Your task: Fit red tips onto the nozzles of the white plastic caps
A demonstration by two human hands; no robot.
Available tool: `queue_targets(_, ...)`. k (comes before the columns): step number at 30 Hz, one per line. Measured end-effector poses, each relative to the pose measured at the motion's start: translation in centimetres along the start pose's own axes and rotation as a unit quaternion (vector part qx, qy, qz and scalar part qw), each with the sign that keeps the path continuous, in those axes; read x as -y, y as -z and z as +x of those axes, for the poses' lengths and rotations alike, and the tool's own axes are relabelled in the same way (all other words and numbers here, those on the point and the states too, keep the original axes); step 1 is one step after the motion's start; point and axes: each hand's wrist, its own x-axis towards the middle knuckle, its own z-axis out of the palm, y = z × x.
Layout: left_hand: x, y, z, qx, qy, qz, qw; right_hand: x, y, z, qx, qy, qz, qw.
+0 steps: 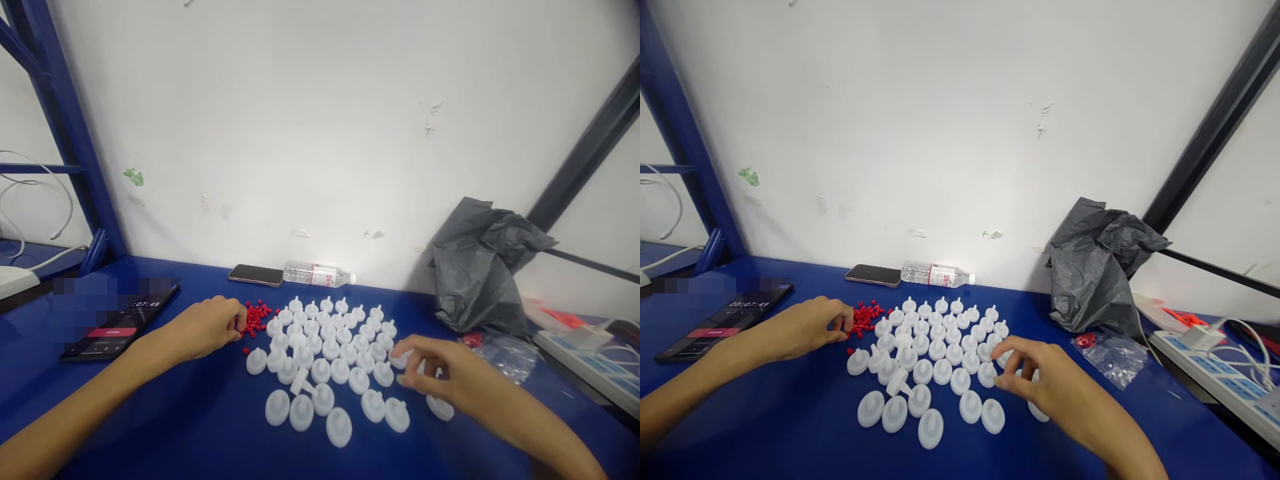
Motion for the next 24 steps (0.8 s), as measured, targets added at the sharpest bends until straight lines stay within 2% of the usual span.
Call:
queue_targets(4,0.1,-0.3,0.1,-0.009,-0.004,0.014,1.0,0.2,-0.8,-0.4,0.066,-0.022,-0.001,0.998)
queue_targets(11,-0.2,-0.4,-0.1,-0.045,0.006,0.007,0.999,-0.8,-1.5,0.6,0.094,-0.083,0.003,0.992)
queue_targets(18,-1.1,0.5,-0.2,-0.073,0.006,-0.01,0.997,-0.2,-1.5,0.7,0.094,-0.065,-0.002,0.993)
queue_targets(24,-1.3,-0.1,0.3,-0.096,-0.004,-0.042,0.994,0.6,-1.5,0.7,0.107,-0.037,-0.017,0.993)
